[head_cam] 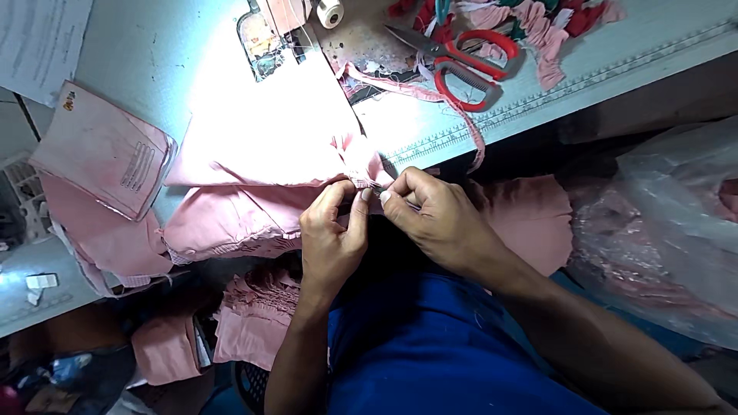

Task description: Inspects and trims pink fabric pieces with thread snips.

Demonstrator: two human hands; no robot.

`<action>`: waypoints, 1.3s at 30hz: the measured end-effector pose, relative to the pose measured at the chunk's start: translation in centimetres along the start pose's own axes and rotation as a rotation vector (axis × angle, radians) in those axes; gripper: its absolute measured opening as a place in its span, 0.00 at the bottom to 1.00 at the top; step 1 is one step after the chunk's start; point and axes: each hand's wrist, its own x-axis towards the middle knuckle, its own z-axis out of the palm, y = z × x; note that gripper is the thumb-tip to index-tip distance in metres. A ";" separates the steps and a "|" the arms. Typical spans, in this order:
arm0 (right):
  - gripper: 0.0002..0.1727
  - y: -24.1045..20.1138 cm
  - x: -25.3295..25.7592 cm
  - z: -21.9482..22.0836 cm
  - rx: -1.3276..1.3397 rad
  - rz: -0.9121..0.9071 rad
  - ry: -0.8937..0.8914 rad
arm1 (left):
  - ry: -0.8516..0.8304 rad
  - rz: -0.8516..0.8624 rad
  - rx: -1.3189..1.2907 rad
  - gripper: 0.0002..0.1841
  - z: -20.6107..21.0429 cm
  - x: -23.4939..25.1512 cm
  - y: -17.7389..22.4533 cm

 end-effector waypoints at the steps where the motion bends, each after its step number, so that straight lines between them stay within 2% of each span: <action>1: 0.10 0.2 0.1 0.1 0.073 0.008 -0.021 | -0.003 0.005 0.005 0.06 -0.1 0.0 0.0; 4: 0.11 1.1 0.7 0.3 0.351 0.036 -0.112 | -0.010 0.010 -0.005 0.06 -0.2 0.1 -0.1; 5: 0.12 1.2 0.7 0.3 0.367 0.033 -0.113 | -0.010 0.009 0.000 0.06 -0.2 0.1 -0.1; 10: 0.11 0.2 0.1 0.5 -0.190 -0.136 0.094 | -0.012 0.015 0.014 0.06 -0.1 0.0 -0.2; 13: 0.11 0.6 0.3 0.8 -0.213 -0.201 0.131 | -0.009 0.018 0.018 0.05 -0.2 0.1 -0.2; 15: 0.09 1.1 0.7 0.7 -0.007 -0.167 0.045 | -0.015 0.021 0.010 0.05 -0.3 0.1 -0.3; 18: 0.14 2.0 1.4 0.4 0.754 0.039 -0.302 | -0.044 0.026 -0.074 0.05 -0.5 0.1 -0.4; 20: 0.18 2.0 1.6 0.1 0.994 0.139 -0.421 | -0.049 0.026 -0.128 0.05 -0.6 0.2 -0.5; 22: 0.17 1.7 1.3 -0.1 0.856 0.066 -0.329 | -0.044 0.019 -0.141 0.05 -0.7 0.1 -0.4; 24: 0.08 1.4 1.1 -0.1 0.474 -0.105 -0.070 | -0.035 0.021 -0.134 0.05 -0.8 0.1 -0.3; 26: 0.13 1.1 1.0 0.2 0.172 -0.246 0.130 | -0.030 0.032 -0.112 0.05 -0.8 0.1 -0.2; 28: 0.13 0.8 1.2 0.3 -0.001 -0.346 0.195 | -0.025 0.050 -0.068 0.06 -0.8 0.1 -0.2; 31: 0.08 0.6 1.6 0.2 -0.053 -0.350 0.186 | -0.029 0.073 -0.001 0.05 -1.0 0.2 -0.3; 33: 0.04 0.4 1.7 0.5 0.120 -0.267 0.163 | -0.012 0.090 0.001 0.04 -0.8 0.1 -0.5; 35: 0.01 0.3 1.7 1.3 0.511 -0.117 0.111 | 0.029 0.090 -0.075 0.05 -0.1 -0.1 -0.7; 37: 0.04 0.2 1.7 2.2 0.842 0.015 0.073 | 0.045 0.047 -0.210 0.04 0.2 -0.2 -1.1; 39: 0.03 0.4 1.7 2.1 0.833 0.010 0.046 | 0.018 -0.013 -0.342 0.02 0.0 -0.2 -1.2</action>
